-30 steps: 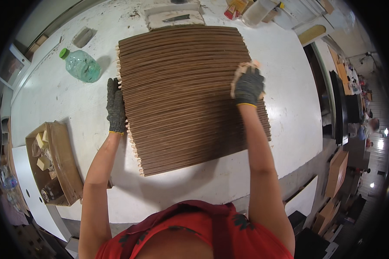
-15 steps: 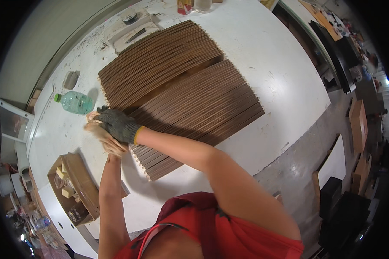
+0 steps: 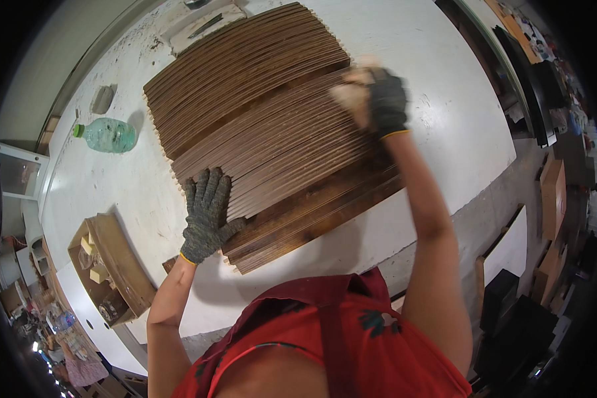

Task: The person applies a liquid from a bottle onto a cloth and wipes it across the surface of a grooved wooden panel.

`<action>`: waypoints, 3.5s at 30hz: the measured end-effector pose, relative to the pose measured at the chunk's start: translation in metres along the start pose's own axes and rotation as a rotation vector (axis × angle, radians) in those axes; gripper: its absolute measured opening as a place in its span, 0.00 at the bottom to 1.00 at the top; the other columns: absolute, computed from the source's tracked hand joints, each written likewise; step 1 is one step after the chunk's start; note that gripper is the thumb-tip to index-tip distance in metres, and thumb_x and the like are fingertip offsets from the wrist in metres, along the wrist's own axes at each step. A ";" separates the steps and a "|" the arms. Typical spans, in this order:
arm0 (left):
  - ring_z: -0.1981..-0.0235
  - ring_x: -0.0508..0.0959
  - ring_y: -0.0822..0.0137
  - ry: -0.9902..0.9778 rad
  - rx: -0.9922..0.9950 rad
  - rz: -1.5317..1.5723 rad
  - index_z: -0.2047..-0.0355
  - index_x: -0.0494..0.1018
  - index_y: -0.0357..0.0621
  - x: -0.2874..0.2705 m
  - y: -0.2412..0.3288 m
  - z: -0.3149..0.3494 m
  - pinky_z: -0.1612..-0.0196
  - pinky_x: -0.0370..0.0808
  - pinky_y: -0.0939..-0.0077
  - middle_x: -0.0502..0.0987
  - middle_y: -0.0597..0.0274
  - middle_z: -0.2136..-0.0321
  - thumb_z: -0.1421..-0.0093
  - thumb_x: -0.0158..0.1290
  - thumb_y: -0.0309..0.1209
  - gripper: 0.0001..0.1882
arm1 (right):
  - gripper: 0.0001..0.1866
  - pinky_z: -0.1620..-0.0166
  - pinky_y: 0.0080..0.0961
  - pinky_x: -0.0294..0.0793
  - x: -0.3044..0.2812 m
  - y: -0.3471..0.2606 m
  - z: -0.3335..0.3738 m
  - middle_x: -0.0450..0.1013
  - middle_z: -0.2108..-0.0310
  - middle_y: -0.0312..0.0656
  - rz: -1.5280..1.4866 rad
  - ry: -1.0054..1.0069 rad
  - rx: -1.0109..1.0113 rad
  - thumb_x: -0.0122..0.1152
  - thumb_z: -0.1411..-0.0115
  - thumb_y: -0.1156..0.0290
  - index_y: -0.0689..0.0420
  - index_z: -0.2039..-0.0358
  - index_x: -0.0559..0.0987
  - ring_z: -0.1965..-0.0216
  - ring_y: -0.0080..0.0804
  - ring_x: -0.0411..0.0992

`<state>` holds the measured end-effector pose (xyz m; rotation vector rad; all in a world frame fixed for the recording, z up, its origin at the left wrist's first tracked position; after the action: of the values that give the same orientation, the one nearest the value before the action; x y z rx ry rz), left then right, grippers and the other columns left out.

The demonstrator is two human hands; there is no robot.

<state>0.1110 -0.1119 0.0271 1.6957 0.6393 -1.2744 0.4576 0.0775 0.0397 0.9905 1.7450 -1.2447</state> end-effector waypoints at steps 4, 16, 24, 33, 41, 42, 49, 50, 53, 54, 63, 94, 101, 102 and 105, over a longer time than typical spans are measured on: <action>0.35 0.56 0.44 0.055 -0.115 0.228 0.39 0.61 0.37 -0.014 0.006 -0.001 0.33 0.49 0.47 0.60 0.43 0.37 0.48 0.63 0.38 0.39 | 0.19 0.52 0.43 0.72 -0.070 0.162 0.028 0.75 0.57 0.53 0.356 0.238 0.244 0.52 0.39 0.62 0.54 0.50 0.77 0.56 0.53 0.73; 0.44 0.71 0.56 -0.078 -1.232 2.148 0.41 0.64 0.36 0.100 0.125 0.152 0.39 0.67 0.61 0.71 0.50 0.46 0.37 0.49 0.28 0.23 | 0.20 0.46 0.42 0.68 -0.048 0.090 0.061 0.72 0.47 0.44 0.244 0.153 0.045 0.61 0.44 0.59 0.46 0.50 0.78 0.47 0.47 0.69; 0.42 0.69 0.51 0.483 -1.227 2.548 0.44 0.64 0.32 0.133 0.125 0.150 0.35 0.63 0.56 0.70 0.47 0.45 0.37 0.51 0.29 0.23 | 0.17 0.58 0.23 0.74 -0.060 0.122 0.226 0.76 0.57 0.39 -0.424 0.256 0.561 0.58 0.36 0.67 0.58 0.49 0.77 0.60 0.24 0.74; 0.43 0.70 0.49 0.676 -1.238 2.446 0.51 0.70 0.32 0.154 0.116 0.152 0.38 0.68 0.54 0.73 0.46 0.49 0.36 0.50 0.27 0.15 | 0.21 0.62 0.24 0.75 0.013 0.115 0.263 0.76 0.58 0.39 -1.236 0.185 0.932 0.57 0.36 0.66 0.63 0.45 0.72 0.64 0.26 0.74; 0.43 0.70 0.49 0.846 -0.820 2.448 0.52 0.70 0.30 0.103 0.092 0.109 0.37 0.67 0.52 0.74 0.46 0.51 0.34 0.47 0.28 0.14 | 0.16 0.60 0.31 0.74 0.019 0.091 0.216 0.74 0.61 0.41 -1.812 0.252 0.778 0.53 0.35 0.70 0.64 0.50 0.73 0.64 0.33 0.72; 0.41 0.67 0.49 0.880 -0.746 2.402 0.51 0.69 0.31 0.081 0.090 0.094 0.36 0.66 0.51 0.73 0.46 0.49 0.33 0.46 0.28 0.14 | 0.15 0.61 0.31 0.73 0.013 0.076 0.206 0.73 0.62 0.41 -1.941 0.310 0.805 0.52 0.35 0.71 0.65 0.51 0.74 0.65 0.33 0.71; 0.46 0.73 0.56 0.796 -0.553 2.077 0.48 0.68 0.34 0.046 0.058 0.071 0.40 0.70 0.64 0.73 0.49 0.48 0.36 0.51 0.28 0.17 | 0.19 0.63 0.18 0.69 -0.010 0.085 0.186 0.76 0.60 0.36 -1.156 0.181 0.701 0.58 0.38 0.67 0.62 0.49 0.75 0.66 0.19 0.69; 0.47 0.74 0.57 0.595 -0.641 1.966 0.48 0.68 0.33 0.068 0.062 0.081 0.41 0.71 0.65 0.73 0.50 0.48 0.37 0.51 0.28 0.18 | 0.17 0.58 0.19 0.71 -0.022 0.085 0.180 0.75 0.56 0.39 -1.078 0.214 0.615 0.58 0.38 0.72 0.63 0.48 0.75 0.61 0.21 0.71; 0.48 0.74 0.59 0.058 -0.606 1.910 0.45 0.68 0.33 0.097 0.110 0.073 0.43 0.72 0.67 0.73 0.50 0.48 0.39 0.53 0.29 0.22 | 0.16 0.48 0.27 0.72 -0.043 0.036 0.136 0.75 0.51 0.40 -0.744 0.231 0.146 0.59 0.39 0.74 0.61 0.50 0.77 0.51 0.31 0.72; 0.47 0.73 0.58 0.041 -0.608 1.972 0.42 0.64 0.33 0.104 0.122 0.067 0.42 0.70 0.65 0.72 0.49 0.47 0.37 0.51 0.33 0.25 | 0.16 0.47 0.30 0.71 -0.051 0.000 0.118 0.75 0.52 0.42 -0.443 0.250 -0.174 0.60 0.40 0.73 0.61 0.51 0.77 0.51 0.36 0.72; 0.43 0.70 0.53 0.039 -0.562 2.239 0.42 0.62 0.34 0.167 0.108 0.027 0.42 0.71 0.55 0.70 0.46 0.46 0.33 0.48 0.35 0.24 | 0.32 0.39 0.43 0.60 0.075 -0.172 -0.133 0.69 0.45 0.54 0.092 0.038 -0.498 0.50 0.37 0.50 0.53 0.37 0.64 0.42 0.55 0.63; 0.48 0.75 0.55 0.098 -0.713 2.524 0.44 0.66 0.35 0.167 0.135 0.046 0.46 0.74 0.59 0.73 0.49 0.48 0.37 0.55 0.36 0.25 | 0.28 0.43 0.39 0.66 0.193 -0.267 -0.176 0.73 0.48 0.46 0.309 -0.466 -0.474 0.37 0.34 0.45 0.50 0.48 0.76 0.46 0.44 0.69; 0.52 0.76 0.61 -0.008 -0.763 2.569 0.47 0.69 0.41 0.185 0.168 0.075 0.48 0.74 0.66 0.75 0.56 0.53 0.43 0.62 0.37 0.26 | 0.23 0.46 0.39 0.69 0.174 -0.262 -0.122 0.75 0.53 0.42 0.410 -0.405 -0.599 0.36 0.32 0.52 0.45 0.45 0.73 0.49 0.40 0.72; 0.53 0.76 0.62 -0.030 -0.762 2.586 0.47 0.70 0.42 0.209 0.172 0.080 0.49 0.74 0.67 0.75 0.57 0.54 0.44 0.63 0.37 0.26 | 0.23 0.46 0.40 0.69 0.177 -0.260 -0.119 0.75 0.53 0.42 0.396 -0.390 -0.626 0.36 0.32 0.51 0.46 0.45 0.73 0.49 0.40 0.72; 0.57 0.76 0.64 -0.003 -0.780 2.562 0.51 0.71 0.45 0.167 0.175 0.075 0.52 0.75 0.70 0.75 0.61 0.58 0.44 0.63 0.41 0.24 | 0.26 0.47 0.43 0.68 0.169 -0.253 -0.113 0.76 0.55 0.44 0.306 -0.386 -0.478 0.39 0.33 0.48 0.51 0.46 0.73 0.52 0.41 0.73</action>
<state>0.2741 -0.2777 -0.0742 0.5849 -0.9368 0.8009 0.1447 0.1566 0.0080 0.6507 1.4246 -0.7161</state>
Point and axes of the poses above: each hand's wrist, its own z-axis away from the middle knuckle, its own x-axis out of the palm, y = z × x, the point moved 10 cm from there along -z, towards the middle knuckle
